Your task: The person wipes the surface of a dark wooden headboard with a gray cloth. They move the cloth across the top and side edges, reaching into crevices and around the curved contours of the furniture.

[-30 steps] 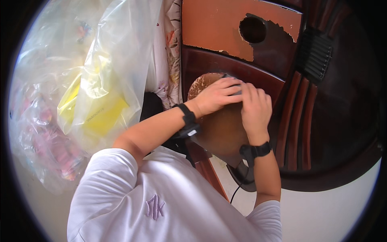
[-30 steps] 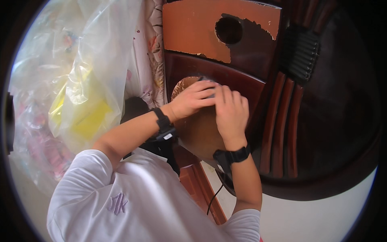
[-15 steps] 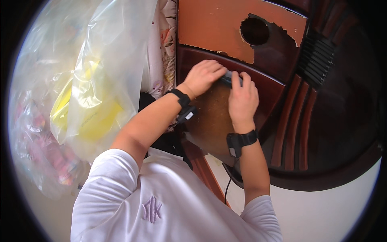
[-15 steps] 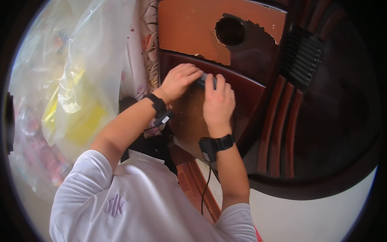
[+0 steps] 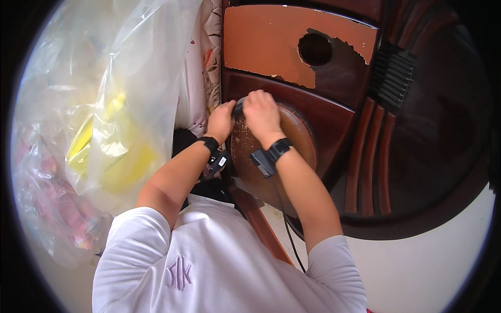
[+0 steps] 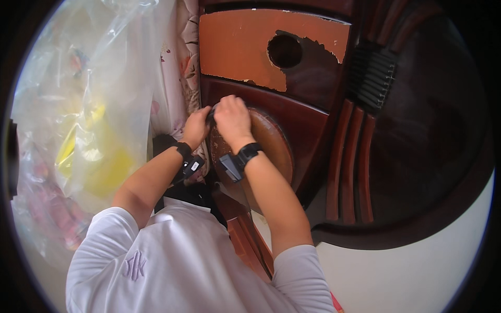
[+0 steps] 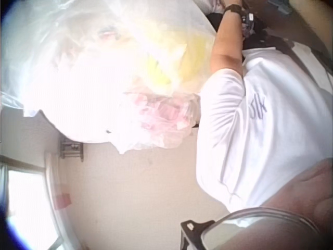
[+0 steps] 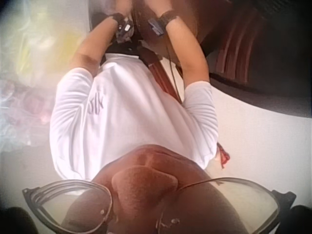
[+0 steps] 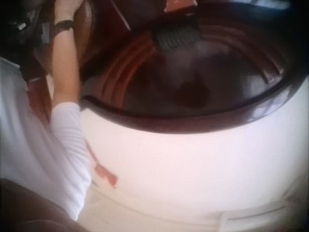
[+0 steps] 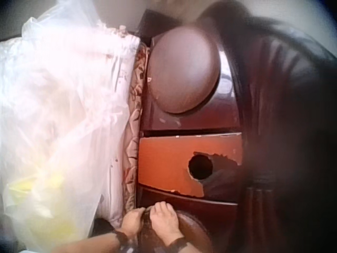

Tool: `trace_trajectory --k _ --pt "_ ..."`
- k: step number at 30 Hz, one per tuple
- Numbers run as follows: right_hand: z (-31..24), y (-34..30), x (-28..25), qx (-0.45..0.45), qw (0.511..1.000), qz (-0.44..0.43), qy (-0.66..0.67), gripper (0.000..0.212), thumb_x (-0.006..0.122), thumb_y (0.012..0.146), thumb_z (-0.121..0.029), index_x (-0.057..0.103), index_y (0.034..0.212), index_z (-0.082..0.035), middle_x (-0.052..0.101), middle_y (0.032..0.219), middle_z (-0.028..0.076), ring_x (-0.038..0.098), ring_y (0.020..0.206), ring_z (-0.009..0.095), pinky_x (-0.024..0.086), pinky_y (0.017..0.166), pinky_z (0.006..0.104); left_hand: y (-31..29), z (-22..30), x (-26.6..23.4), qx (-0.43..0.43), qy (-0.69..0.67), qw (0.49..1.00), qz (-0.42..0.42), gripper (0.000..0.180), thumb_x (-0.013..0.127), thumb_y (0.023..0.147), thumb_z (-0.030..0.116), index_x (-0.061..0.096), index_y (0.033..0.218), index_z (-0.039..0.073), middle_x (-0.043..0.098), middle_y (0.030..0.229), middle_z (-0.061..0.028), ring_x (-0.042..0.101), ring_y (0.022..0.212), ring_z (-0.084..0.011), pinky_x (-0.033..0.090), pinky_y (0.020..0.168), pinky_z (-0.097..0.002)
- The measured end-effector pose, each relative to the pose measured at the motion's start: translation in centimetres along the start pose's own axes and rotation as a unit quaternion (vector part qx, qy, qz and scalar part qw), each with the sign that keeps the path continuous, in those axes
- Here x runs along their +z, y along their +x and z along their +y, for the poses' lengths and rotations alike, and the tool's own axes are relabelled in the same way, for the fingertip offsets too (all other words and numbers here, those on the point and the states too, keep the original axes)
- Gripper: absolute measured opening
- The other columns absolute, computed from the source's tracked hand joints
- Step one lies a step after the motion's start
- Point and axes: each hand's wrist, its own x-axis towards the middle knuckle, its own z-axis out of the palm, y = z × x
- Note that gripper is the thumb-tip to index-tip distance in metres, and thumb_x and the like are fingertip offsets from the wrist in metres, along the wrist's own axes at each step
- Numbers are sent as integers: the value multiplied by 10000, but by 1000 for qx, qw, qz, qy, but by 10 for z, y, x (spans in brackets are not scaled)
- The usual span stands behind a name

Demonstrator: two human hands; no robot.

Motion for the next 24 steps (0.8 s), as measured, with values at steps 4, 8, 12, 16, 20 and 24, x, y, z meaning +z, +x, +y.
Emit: trace_trajectory --k 4,8,12,16,20,24 --pt "54 -42 -66 83 994 61 -30 243 638 829 -76 706 1053 -10 654 1030 115 618 1001 303 512 902 419 31 73 -2 181 -22 976 116 443 629 767 -66 703 1197 15 728 1195 -168 660 1138 -411 556 982 -488" --pt "75 -138 -118 189 977 77 -57 424 632 881 -37 674 1301 -1 667 1276 155 627 1205 365 514 1019 476 29 163 19 323 -12 938 123 290 654 815 49 708 1099 70 713 1067 -110 680 1018 -332 580 890 -421" --pt "51 -236 -122 311 948 59 -26 465 683 891 23 657 1354 -12 640 1324 175 612 1212 388 505 1043 491 -13 197 42 446 4 895 20 265 635 867 130 717 1108 58 723 1150 -86 676 1121 -281 559 999 -382" --pt "7 -285 -93 357 933 32 37 524 751 894 -76 594 1387 6 632 1344 176 624 1220 377 531 1027 469 -41 196 51 508 112 852 -54 397 631 874 141 718 1241 19 708 1347 -118 615 1349 -304 489 1173 -420" --pt "-15 -288 -68 403 906 106 73 551 752 877 -67 587 1400 -17 620 1360 173 628 1217 374 538 1030 466 -40 202 43 530 143 831 -93 450 618 877 130 707 1300 3 691 1403 -126 584 1401 -336 456 1209 -446" --pt "-20 -297 -62 423 885 175 88 461 649 918 -46 618 1378 -33 617 1349 150 622 1214 355 544 1028 458 -39 209 37 549 184 807 -110 477 603 885 99 690 1341 -12 681 1444 -153 584 1412 -355 475 1189 -459"
